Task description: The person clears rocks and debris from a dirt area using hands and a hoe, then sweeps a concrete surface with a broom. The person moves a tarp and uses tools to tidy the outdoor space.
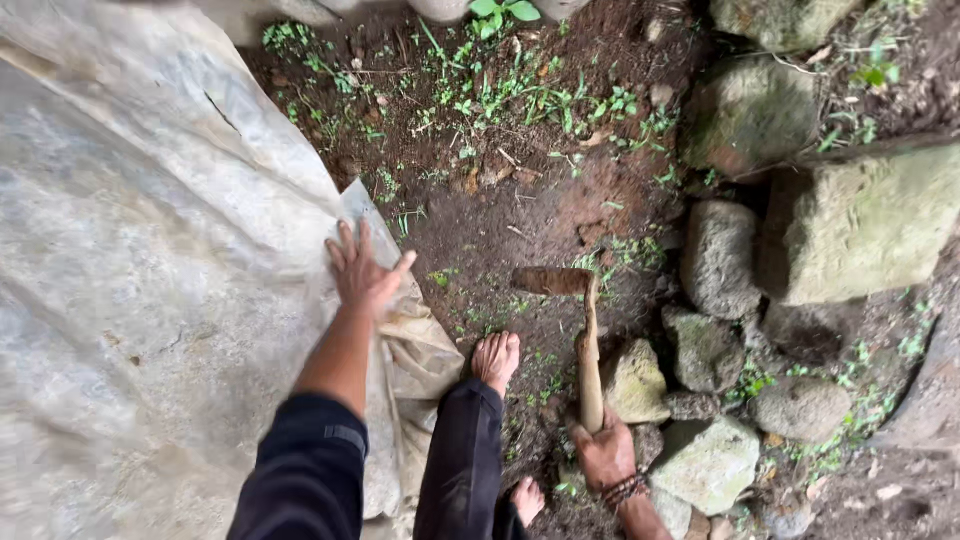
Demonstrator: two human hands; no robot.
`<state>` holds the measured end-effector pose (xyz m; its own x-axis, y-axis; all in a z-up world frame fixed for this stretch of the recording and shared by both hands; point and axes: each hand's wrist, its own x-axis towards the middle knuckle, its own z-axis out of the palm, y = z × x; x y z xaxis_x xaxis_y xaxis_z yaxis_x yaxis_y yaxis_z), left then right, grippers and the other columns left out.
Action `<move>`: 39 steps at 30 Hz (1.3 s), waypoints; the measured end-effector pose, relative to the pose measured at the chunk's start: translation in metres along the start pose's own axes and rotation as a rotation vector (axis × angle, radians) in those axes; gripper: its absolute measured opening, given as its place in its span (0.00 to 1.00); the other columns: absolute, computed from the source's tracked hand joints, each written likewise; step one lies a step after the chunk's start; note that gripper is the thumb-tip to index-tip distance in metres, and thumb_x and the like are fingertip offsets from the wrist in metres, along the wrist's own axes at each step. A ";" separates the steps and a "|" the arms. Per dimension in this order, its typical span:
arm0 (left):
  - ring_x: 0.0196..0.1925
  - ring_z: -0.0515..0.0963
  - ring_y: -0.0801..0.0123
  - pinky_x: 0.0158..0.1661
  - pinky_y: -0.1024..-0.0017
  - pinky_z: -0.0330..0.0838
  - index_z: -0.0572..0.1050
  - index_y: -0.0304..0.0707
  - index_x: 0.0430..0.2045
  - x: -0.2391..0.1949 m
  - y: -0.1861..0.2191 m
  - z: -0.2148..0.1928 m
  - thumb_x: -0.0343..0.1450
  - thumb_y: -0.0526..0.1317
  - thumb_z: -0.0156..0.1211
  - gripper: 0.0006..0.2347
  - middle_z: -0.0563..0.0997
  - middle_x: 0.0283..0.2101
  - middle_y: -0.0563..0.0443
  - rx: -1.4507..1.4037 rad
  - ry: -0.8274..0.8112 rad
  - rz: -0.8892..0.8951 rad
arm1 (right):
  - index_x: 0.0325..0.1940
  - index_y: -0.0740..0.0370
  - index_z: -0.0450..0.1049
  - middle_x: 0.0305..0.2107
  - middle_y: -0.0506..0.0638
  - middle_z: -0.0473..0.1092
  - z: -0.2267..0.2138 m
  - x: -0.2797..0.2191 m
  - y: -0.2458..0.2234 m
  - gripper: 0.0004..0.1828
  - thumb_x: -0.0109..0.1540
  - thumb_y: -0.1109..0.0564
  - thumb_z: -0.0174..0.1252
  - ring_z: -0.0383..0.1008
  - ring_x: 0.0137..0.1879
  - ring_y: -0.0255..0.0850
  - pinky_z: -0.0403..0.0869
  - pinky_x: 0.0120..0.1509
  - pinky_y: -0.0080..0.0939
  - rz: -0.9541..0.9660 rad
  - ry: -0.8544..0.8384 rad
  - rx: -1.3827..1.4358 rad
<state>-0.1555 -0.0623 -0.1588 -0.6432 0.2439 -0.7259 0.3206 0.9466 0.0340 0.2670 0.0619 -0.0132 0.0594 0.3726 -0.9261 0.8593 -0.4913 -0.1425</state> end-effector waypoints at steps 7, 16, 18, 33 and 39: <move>0.79 0.44 0.42 0.74 0.42 0.42 0.44 0.51 0.77 0.033 -0.028 -0.003 0.64 0.64 0.61 0.47 0.40 0.79 0.43 0.138 -0.140 0.027 | 0.45 0.70 0.72 0.19 0.52 0.73 0.020 0.045 -0.006 0.17 0.56 0.59 0.65 0.71 0.22 0.36 0.73 0.25 0.39 -0.387 0.021 -0.162; 0.76 0.45 0.35 0.70 0.41 0.45 0.39 0.34 0.73 0.101 -0.031 -0.180 0.57 0.55 0.86 0.60 0.37 0.73 0.22 -0.184 0.871 0.052 | 0.53 0.57 0.68 0.23 0.53 0.76 0.021 0.051 -0.030 0.20 0.58 0.62 0.62 0.70 0.20 0.40 0.74 0.22 0.43 -0.122 -0.096 -0.076; 0.79 0.39 0.39 0.74 0.46 0.41 0.33 0.44 0.76 0.133 -0.014 -0.193 0.58 0.44 0.83 0.59 0.31 0.77 0.32 -0.157 0.623 0.035 | 0.51 0.60 0.70 0.23 0.54 0.75 0.018 0.052 -0.029 0.18 0.58 0.64 0.62 0.70 0.20 0.40 0.75 0.22 0.41 -0.137 -0.063 -0.171; 0.75 0.64 0.45 0.73 0.55 0.56 0.57 0.37 0.73 0.108 -0.058 -0.118 0.67 0.39 0.64 0.36 0.64 0.73 0.35 -0.461 0.576 0.305 | 0.42 0.63 0.69 0.19 0.54 0.70 0.022 0.092 -0.046 0.12 0.56 0.67 0.60 0.66 0.17 0.39 0.69 0.19 0.41 -0.205 -0.084 0.047; 0.77 0.36 0.31 0.70 0.32 0.31 0.47 0.45 0.74 0.030 -0.049 -0.041 0.59 0.63 0.66 0.50 0.39 0.77 0.36 -0.081 0.501 -0.097 | 0.40 0.62 0.71 0.19 0.53 0.75 0.033 0.084 -0.048 0.09 0.56 0.64 0.60 0.67 0.17 0.38 0.69 0.20 0.41 -0.203 -0.087 0.013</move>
<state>-0.2186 -0.0934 -0.1541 -0.9278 0.2063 -0.3109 0.2007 0.9784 0.0503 0.2139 0.0912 -0.0959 -0.1586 0.3961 -0.9044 0.8426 -0.4232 -0.3331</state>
